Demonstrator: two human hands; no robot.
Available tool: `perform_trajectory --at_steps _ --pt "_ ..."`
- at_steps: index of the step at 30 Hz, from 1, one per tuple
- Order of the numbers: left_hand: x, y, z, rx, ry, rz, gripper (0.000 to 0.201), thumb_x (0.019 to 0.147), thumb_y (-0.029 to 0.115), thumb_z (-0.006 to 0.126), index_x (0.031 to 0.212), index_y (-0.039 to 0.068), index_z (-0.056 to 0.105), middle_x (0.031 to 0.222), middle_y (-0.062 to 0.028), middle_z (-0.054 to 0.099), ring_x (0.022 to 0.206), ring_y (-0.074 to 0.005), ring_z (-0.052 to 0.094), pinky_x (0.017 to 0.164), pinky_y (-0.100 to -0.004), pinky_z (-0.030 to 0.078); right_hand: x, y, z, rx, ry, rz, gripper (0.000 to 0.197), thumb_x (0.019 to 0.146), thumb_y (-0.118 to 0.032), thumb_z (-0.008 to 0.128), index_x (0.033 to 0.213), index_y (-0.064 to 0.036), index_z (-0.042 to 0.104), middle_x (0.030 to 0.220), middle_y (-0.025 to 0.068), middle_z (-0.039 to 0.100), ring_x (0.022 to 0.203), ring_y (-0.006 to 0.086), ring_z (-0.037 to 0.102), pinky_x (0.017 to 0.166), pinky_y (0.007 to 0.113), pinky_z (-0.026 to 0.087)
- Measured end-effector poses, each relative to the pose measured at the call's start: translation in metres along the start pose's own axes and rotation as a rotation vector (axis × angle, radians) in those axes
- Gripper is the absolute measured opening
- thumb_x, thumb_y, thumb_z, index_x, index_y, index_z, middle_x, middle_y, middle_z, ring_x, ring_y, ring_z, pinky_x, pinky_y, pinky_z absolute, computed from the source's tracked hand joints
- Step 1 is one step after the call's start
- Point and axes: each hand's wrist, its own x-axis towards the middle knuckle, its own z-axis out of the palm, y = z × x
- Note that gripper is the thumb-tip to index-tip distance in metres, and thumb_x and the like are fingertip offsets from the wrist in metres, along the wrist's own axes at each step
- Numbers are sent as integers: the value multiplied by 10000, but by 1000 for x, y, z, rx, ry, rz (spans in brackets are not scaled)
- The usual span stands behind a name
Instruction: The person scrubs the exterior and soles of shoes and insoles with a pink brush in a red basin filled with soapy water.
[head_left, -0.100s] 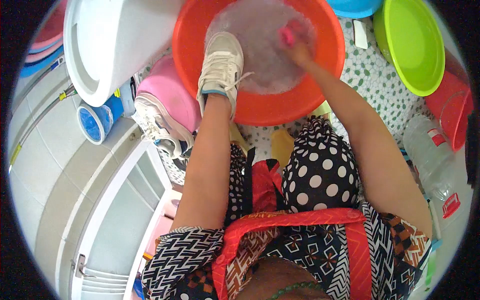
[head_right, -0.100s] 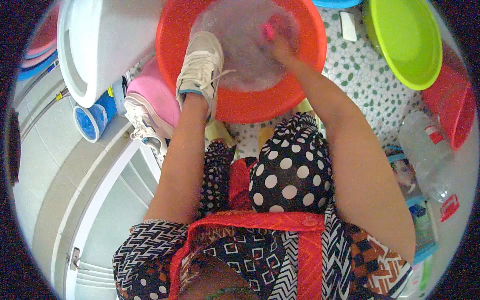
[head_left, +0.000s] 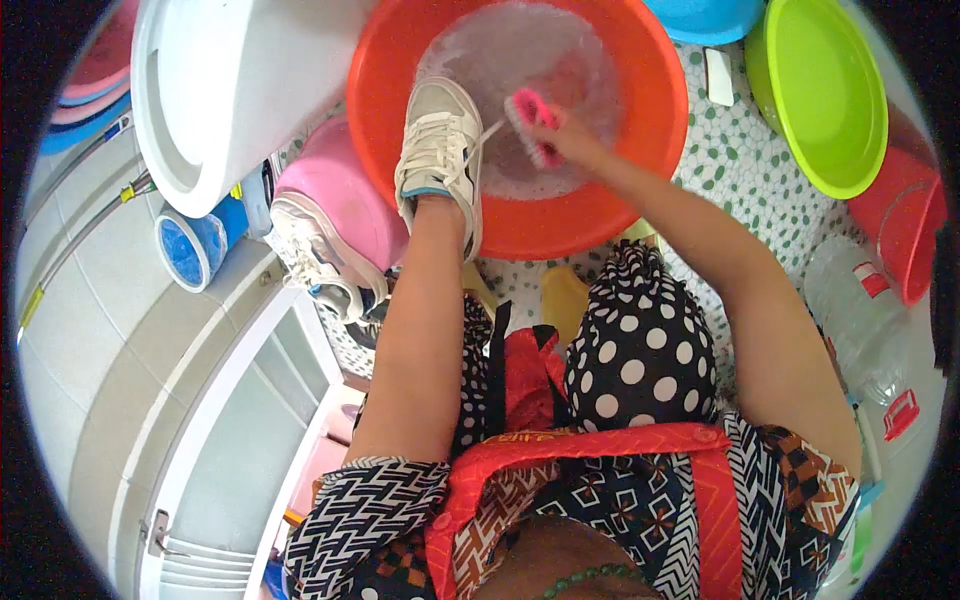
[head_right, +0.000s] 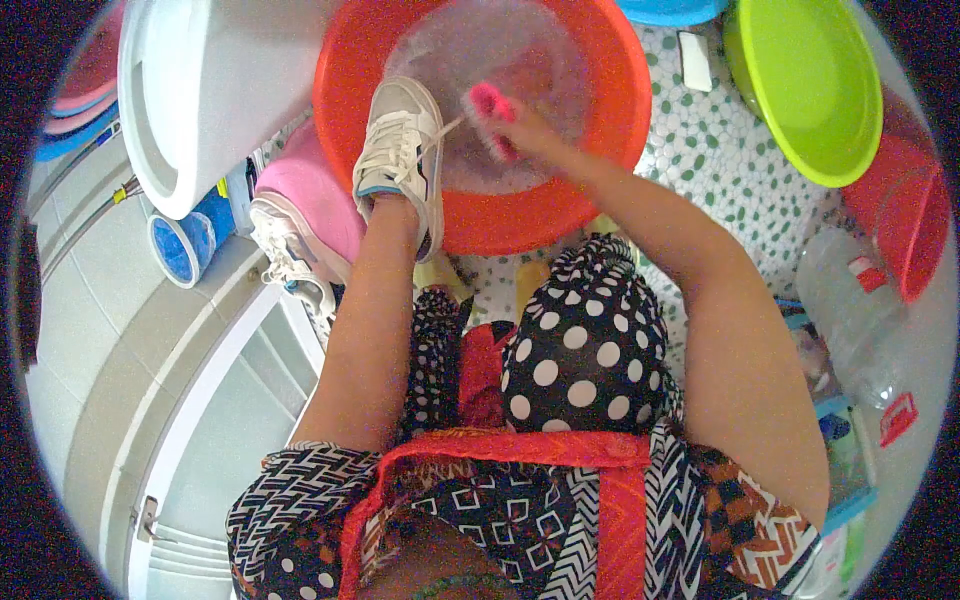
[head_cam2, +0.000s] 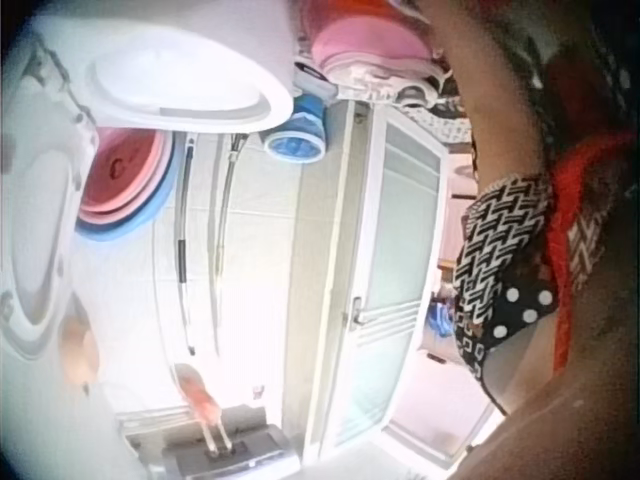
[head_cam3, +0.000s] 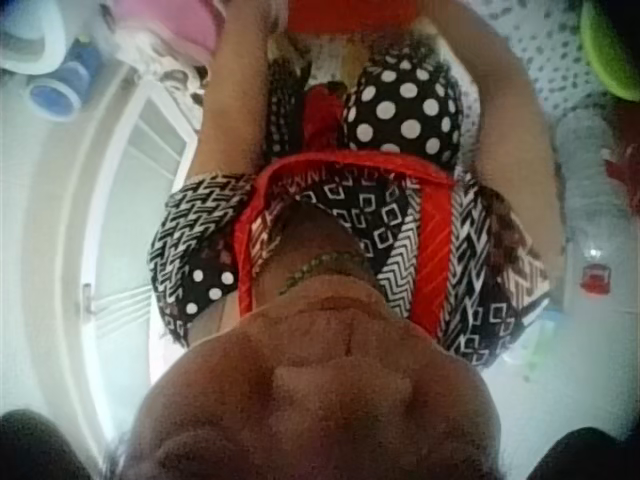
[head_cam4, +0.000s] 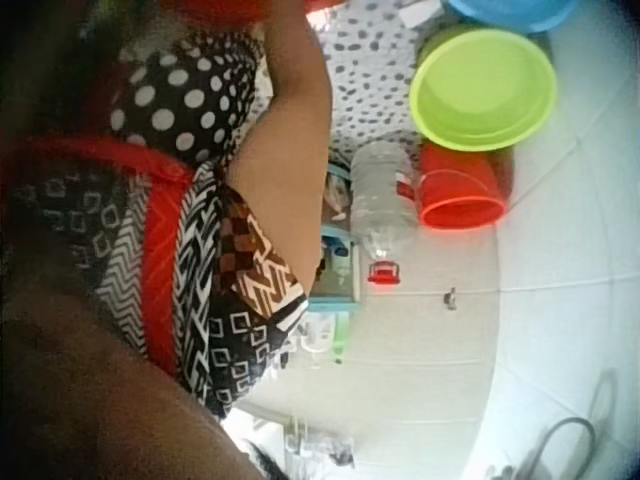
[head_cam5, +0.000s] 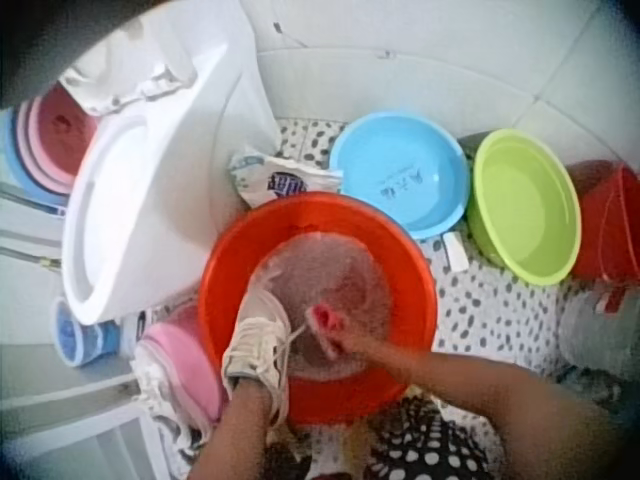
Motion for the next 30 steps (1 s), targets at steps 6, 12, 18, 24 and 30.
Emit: perform_trajectory --at_steps 6,12,18,24,30 --pt "-1 6 -24 -856 -242 -346 360 882 303 384 1125 82 531 1087 -135 551 978 -263 529 823 -376 419 -53 -12 72 173 -76 -111 187 839 -234 597 927 -111 485 796 -29 498 704 54 481 606 234 430" --pt "-4 40 -26 -56 -61 53 468 901 370 308 1187 58 508 1225 -142 495 1126 -278 462 912 -365 386 10 -34 36 359 122 -206 312 814 -236 611 1040 -35 536 842 20 574 715 98 517 633 258 445" --pt "7 40 -46 -101 101 191 445 869 322 395 1192 38 506 1234 -165 495 1148 -287 460 931 -362 379 50 -70 3 191 -4 -202 194 835 -208 602 972 -73 574 824 -28 577 731 57 517 661 232 437" --pt "18 43 -47 -313 57 257 444 858 317 415 1185 33 510 1222 -167 505 1140 -290 467 927 -364 383 64 -104 -29 -161 -167 -157 300 816 -259 617 1052 -77 582 858 -29 570 764 52 511 655 213 412" --pt "-8 8 -29 -356 -118 115 444 846 313 435 1178 28 514 1210 -169 514 1133 -294 474 923 -366 386 47 -119 -19 -698 -408 -321 507 706 -467 660 1048 -95 613 887 41 630 777 135 568 680 294 446"
